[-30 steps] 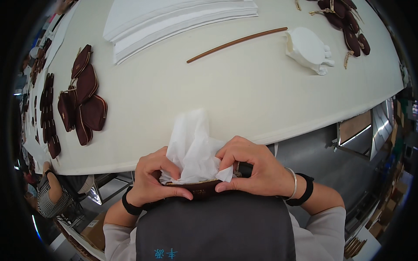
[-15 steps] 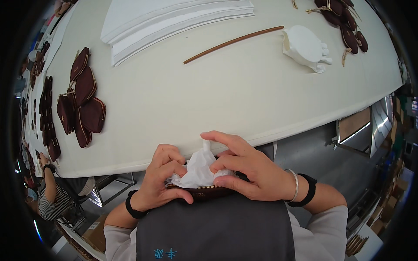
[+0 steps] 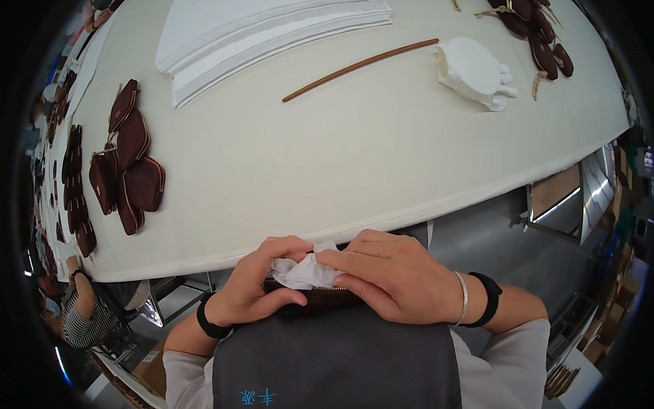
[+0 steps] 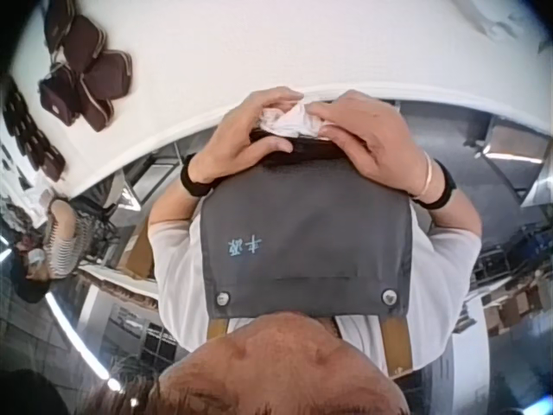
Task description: The person places white tissue paper into small maroon zippered pouches. They open the pouch, insert the paper, and zip it closed. The person repeats this process for multiple pouches, stacking the finished items on the table.
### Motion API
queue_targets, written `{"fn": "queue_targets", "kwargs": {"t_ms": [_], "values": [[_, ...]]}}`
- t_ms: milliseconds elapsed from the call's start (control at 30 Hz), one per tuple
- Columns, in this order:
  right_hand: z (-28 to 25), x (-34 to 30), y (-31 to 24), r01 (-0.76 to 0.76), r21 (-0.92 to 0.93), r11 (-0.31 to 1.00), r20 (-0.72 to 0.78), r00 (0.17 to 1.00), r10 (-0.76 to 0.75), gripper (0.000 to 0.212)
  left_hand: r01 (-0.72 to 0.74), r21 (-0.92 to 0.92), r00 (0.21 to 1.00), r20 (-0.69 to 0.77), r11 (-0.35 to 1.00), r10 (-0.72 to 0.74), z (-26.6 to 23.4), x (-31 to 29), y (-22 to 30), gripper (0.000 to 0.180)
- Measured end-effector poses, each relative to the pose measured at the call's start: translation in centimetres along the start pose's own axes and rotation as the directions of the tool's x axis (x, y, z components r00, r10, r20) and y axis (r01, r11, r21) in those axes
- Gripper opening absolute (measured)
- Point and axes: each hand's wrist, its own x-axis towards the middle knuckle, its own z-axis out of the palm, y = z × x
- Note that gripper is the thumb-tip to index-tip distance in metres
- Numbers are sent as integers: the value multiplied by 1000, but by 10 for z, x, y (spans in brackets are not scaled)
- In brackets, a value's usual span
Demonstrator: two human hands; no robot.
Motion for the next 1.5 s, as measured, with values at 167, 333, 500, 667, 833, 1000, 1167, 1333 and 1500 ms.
{"fn": "queue_targets", "kwargs": {"t_ms": [167, 333, 500, 667, 833, 1000, 1167, 1333, 1500], "values": [[-4, 0, 1, -167, 43, 985, 11, 986, 167, 26, -312, 550, 931, 14, 775, 365, -4, 14, 18, 80], [-8, -3, 1, -245, -47, 968, 97, 964, 248, 21, -306, 464, 952, 138, 832, 273, 10, 14, 15, 78], [-7, -8, 5, -293, 150, 944, 126, 953, 276, 19, -209, 441, 976, 151, 873, 158, 13, 18, 19, 68], [-6, -13, 26, -166, 83, 983, 147, 977, 153, 22, -243, 490, 970, 144, 837, 197, 14, 26, 21, 60], [-6, -15, 24, -279, 181, 943, 253, 940, 230, 24, -308, 515, 951, 157, 800, 265, 20, 23, 20, 58], [-21, -1, 33, -533, 531, 659, 370, 845, 386, 24, -388, 580, 920, 195, 717, 340, 21, 22, 33, 55], [-26, 13, 30, -538, 341, 771, 561, 775, 293, 24, -439, 598, 895, 226, 671, 384, 21, 17, 35, 49], [-24, 24, 27, -554, 310, 773, 609, 740, 287, 13, -470, 576, 878, 222, 669, 425, 22, 14, 33, 46], [0, 24, 20, -263, 183, 947, 136, 961, 240, 12, -388, 653, 905, 136, 650, 404, 7, 15, 30, 41]]}}
